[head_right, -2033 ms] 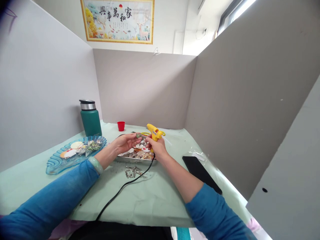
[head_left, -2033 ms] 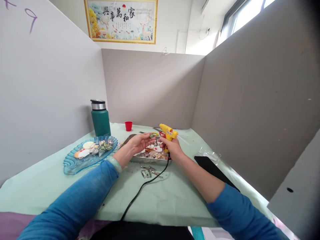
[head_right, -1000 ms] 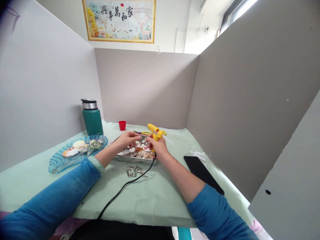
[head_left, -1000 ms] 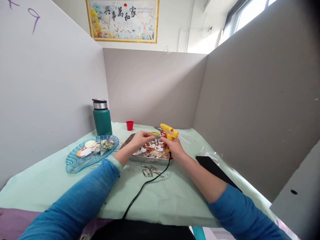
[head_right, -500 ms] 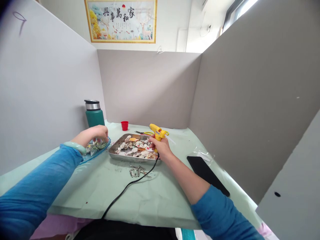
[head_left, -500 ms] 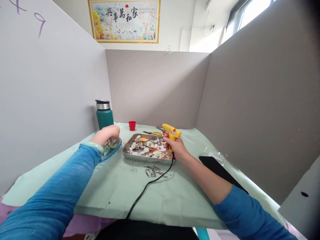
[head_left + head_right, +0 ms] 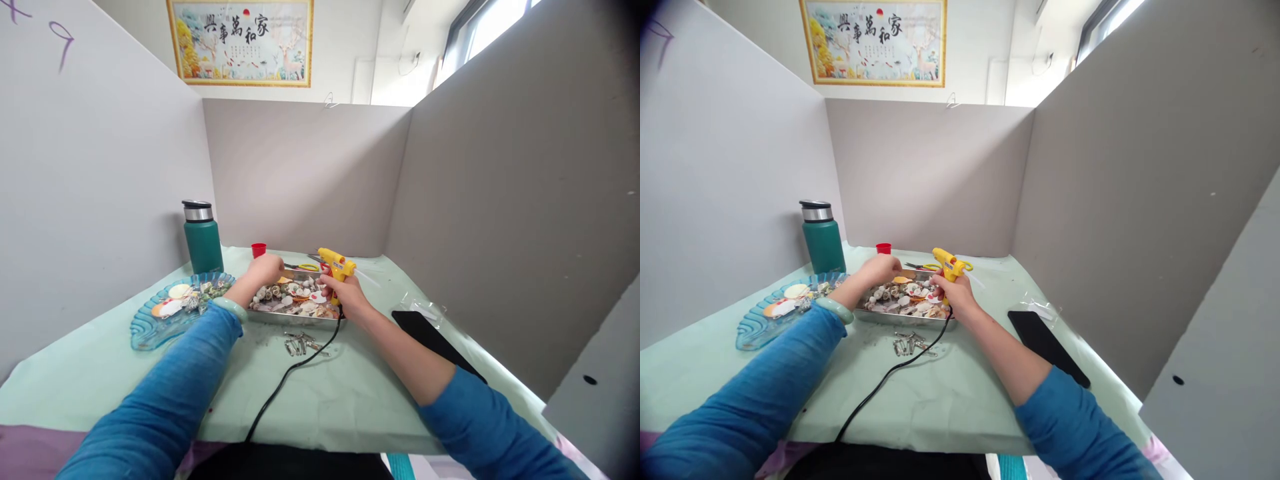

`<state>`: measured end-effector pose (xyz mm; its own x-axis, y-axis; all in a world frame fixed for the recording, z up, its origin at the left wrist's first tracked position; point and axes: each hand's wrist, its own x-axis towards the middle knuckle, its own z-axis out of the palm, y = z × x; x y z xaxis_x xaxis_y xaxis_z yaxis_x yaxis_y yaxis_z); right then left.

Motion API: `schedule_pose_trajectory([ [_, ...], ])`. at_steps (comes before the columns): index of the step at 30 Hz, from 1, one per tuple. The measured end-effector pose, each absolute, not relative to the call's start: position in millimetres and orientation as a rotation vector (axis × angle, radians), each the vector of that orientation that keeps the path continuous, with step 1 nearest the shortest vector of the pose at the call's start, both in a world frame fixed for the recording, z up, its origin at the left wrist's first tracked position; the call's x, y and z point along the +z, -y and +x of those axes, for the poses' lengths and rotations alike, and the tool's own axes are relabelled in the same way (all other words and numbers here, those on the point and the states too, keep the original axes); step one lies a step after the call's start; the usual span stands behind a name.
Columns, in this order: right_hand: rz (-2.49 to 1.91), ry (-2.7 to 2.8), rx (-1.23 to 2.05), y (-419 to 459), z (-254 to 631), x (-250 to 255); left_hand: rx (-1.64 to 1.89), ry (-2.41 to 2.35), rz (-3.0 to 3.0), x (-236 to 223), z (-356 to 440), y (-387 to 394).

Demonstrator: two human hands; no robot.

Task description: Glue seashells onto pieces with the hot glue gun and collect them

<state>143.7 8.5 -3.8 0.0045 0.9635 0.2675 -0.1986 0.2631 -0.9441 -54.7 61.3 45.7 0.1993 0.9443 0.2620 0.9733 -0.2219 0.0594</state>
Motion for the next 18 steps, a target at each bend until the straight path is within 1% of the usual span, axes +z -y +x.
schedule_pose_trajectory([
  [3,-0.856,1.201,1.1,-8.9,143.4,-4.2,-0.244,1.785,-2.448,24.4,-52.8,-68.9],
  [6,-0.861,1.198,1.094,-9.0,143.4,-4.5,-0.171,1.706,-2.521,13.9,-53.0,-73.0],
  [18,-0.858,1.216,1.11,-9.3,144.3,-5.0,-0.197,1.613,-2.504,5.7,-58.4,-74.7],
])
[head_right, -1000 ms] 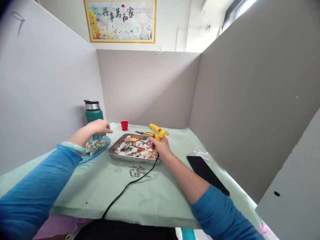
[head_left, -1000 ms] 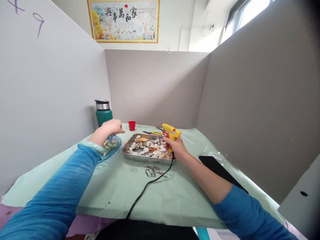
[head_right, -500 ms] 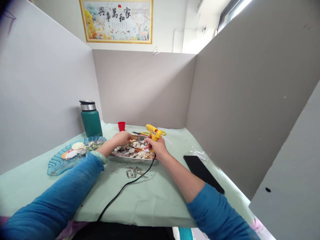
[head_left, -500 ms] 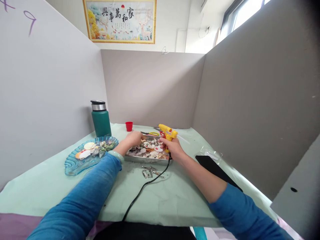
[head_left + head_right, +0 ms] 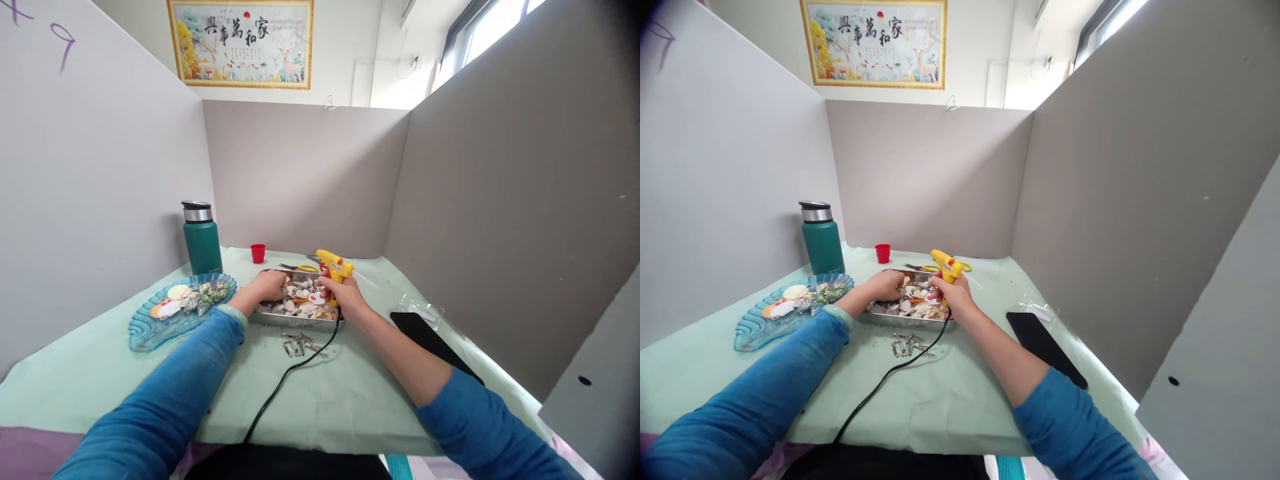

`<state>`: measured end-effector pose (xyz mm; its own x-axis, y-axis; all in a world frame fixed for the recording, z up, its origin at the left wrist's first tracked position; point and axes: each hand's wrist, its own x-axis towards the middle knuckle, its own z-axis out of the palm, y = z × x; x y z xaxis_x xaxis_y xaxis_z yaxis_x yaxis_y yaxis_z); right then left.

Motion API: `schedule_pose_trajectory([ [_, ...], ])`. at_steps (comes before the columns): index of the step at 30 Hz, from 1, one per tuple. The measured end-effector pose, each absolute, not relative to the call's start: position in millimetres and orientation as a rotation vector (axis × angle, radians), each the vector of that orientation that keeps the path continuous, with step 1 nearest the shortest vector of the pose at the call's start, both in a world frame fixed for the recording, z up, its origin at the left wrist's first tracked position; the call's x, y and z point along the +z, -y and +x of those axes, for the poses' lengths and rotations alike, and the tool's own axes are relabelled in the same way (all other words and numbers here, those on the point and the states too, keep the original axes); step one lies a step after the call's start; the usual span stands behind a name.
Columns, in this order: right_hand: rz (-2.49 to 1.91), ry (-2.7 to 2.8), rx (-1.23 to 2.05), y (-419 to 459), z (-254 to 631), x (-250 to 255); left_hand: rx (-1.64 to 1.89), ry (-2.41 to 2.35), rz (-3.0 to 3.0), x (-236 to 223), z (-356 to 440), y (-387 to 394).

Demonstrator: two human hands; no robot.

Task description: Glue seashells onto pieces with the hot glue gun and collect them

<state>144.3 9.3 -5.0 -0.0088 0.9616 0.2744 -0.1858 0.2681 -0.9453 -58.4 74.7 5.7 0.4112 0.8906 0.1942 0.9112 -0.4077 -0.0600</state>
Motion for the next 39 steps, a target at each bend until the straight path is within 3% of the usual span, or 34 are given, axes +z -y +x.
schedule_pose_trajectory([
  [4,-0.85,1.215,1.106,-9.2,143.8,-5.0,-0.44,1.651,-2.519,17.2,-53.7,-66.2],
  [15,-0.841,1.256,1.095,-7.9,142.7,-3.9,-1.847,1.926,-3.082,21.2,-16.8,-18.0],
  [19,-0.848,1.218,1.091,-7.8,142.3,-4.8,-2.135,1.844,-3.151,20.3,-13.1,-10.9],
  [31,-0.876,1.339,1.023,-9.3,141.9,-6.2,-2.392,1.592,-3.135,13.8,-14.9,-16.7],
  [39,-0.892,1.334,1.008,-5.2,141.3,-4.8,-2.121,1.646,-3.114,17.0,-17.1,-16.7],
])
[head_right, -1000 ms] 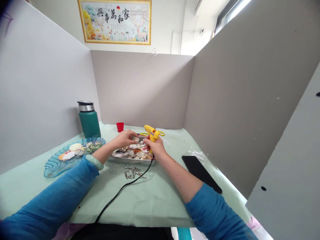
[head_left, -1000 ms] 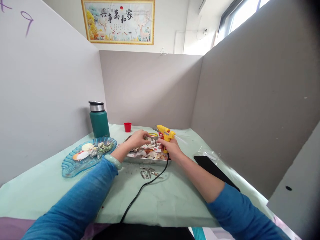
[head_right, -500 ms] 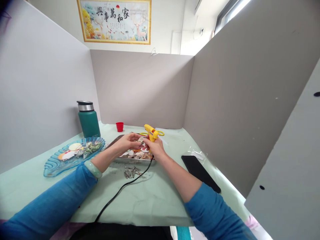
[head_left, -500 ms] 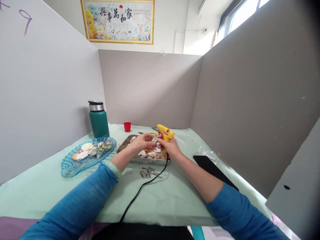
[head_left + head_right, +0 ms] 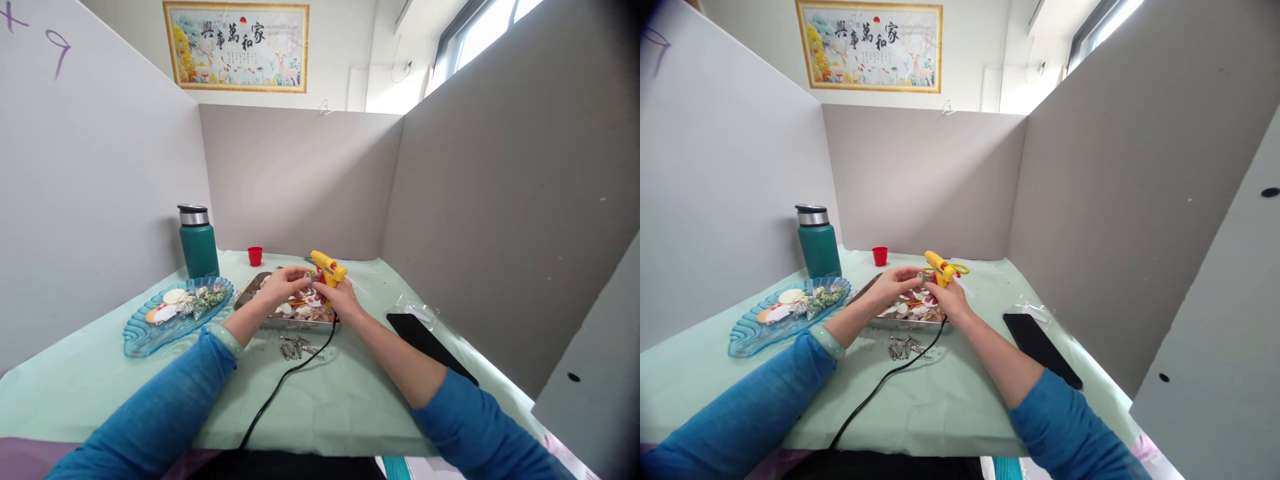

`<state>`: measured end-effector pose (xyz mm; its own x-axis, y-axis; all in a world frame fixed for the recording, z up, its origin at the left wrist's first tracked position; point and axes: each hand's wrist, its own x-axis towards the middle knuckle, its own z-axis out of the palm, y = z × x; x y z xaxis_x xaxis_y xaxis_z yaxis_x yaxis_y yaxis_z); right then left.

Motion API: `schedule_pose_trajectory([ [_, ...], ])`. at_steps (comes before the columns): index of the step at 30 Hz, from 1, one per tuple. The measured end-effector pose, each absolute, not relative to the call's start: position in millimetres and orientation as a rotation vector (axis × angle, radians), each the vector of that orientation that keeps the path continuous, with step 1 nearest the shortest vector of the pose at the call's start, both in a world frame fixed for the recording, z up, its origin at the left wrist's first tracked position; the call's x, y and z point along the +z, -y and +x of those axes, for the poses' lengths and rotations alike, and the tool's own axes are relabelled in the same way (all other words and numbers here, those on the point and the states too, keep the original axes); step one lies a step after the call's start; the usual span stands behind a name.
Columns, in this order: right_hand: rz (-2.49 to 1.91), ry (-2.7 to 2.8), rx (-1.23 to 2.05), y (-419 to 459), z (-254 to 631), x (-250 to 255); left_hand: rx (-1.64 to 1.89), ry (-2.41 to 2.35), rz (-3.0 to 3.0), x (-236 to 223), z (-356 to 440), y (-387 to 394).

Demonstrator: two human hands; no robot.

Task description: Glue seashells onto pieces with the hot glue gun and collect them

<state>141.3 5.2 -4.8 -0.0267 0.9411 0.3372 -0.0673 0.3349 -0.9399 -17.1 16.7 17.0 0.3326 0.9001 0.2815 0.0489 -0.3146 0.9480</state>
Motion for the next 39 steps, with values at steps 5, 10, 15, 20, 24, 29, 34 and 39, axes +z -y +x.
schedule_pose_trajectory([
  [5,-0.87,1.312,0.992,-6.3,141.6,-5.4,1.182,-0.843,1.497,17.1,-13.0,-15.5],
  [10,-0.867,1.42,1.008,-3.6,141.3,-3.0,1.217,-0.822,1.482,16.2,-12.1,-15.1],
  [15,-0.904,1.411,0.973,-1.8,140.9,-2.3,1.002,-0.838,1.656,23.7,-24.1,-17.1],
  [20,-0.882,1.456,0.998,-5.2,141.9,-5.3,1.016,-0.913,1.642,28.9,-29.2,-16.6],
  [24,-0.838,1.465,1.009,-5.2,142.2,-4.8,1.051,-0.85,1.54,21.4,-25.2,-20.1],
  [29,-0.86,1.457,1.006,-0.2,141.1,-1.0,1.073,-0.761,1.528,16.8,-25.4,-23.7],
  [34,-0.859,1.285,0.982,-4.8,141.4,-5.0,0.983,-1.067,1.845,15.9,-32.5,-29.6],
  [39,-0.84,1.213,0.993,-11.9,141.8,-10.2,0.558,-1.501,2.511,5.5,-19.4,-29.2],
])
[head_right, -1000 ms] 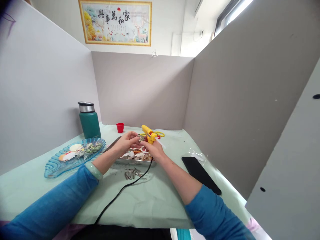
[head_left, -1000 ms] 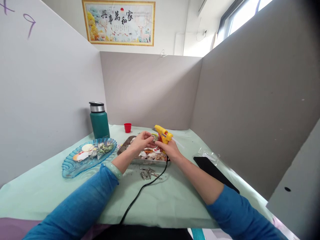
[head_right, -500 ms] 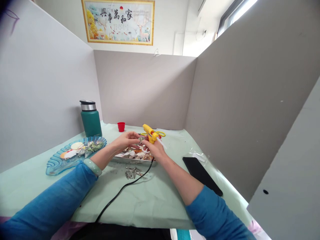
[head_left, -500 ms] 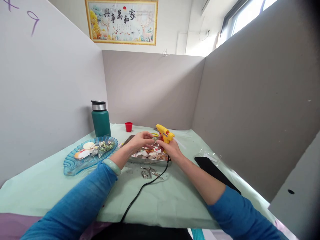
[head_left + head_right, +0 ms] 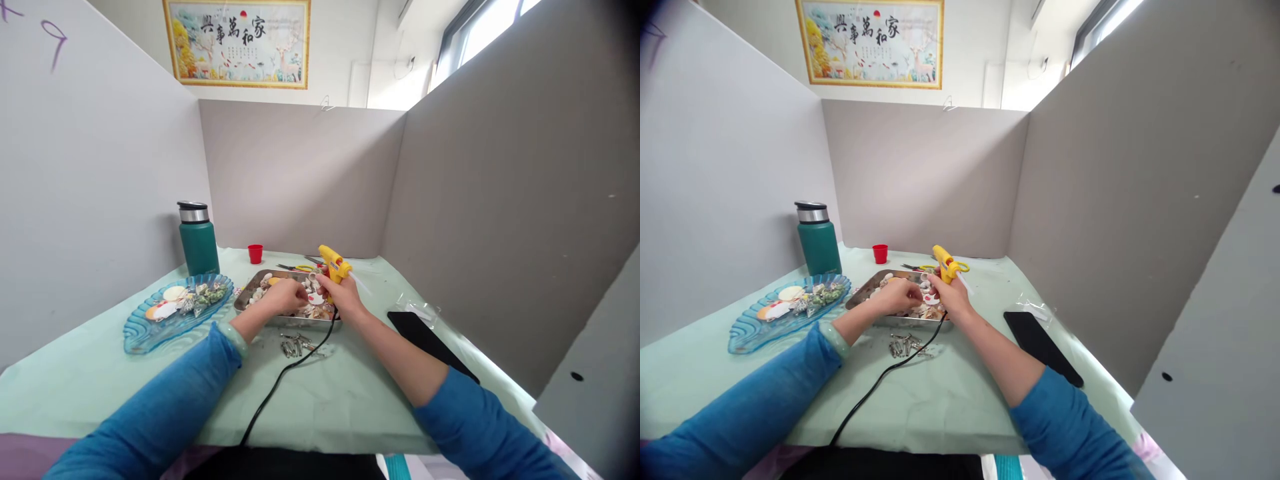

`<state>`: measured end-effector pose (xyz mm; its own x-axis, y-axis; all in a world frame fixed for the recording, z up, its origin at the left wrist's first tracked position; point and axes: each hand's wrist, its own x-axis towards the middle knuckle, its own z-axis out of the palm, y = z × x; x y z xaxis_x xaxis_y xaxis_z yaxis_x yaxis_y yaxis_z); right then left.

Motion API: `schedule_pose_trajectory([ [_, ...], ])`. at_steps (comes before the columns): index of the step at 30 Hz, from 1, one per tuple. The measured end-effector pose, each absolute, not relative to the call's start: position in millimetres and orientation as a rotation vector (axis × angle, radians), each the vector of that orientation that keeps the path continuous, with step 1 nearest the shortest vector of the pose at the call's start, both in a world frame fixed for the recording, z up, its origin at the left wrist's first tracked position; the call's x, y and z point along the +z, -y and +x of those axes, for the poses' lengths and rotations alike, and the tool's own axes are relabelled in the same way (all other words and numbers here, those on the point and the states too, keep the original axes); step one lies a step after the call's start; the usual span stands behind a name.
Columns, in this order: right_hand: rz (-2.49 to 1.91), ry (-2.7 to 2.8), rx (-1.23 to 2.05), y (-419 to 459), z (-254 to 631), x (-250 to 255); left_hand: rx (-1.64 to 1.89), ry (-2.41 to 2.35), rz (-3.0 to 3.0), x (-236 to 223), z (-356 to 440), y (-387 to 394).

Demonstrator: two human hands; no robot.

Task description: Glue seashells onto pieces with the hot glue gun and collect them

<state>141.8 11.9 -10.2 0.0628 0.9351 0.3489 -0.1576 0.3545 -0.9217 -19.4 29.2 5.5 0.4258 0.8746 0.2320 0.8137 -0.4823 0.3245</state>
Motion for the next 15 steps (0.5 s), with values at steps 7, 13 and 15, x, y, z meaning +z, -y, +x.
schedule_pose_trajectory([
  [7,-0.846,1.218,1.007,-10.8,140.1,-8.9,0.266,-1.613,2.621,6.2,0.8,-17.8],
  [13,-0.867,1.219,0.979,-12.1,140.5,-10.0,0.522,-1.542,2.536,3.4,-11.8,-27.6],
  [15,-0.882,1.215,0.975,-12.0,140.4,-9.5,0.691,-1.415,2.276,3.0,-19.2,-33.5],
])
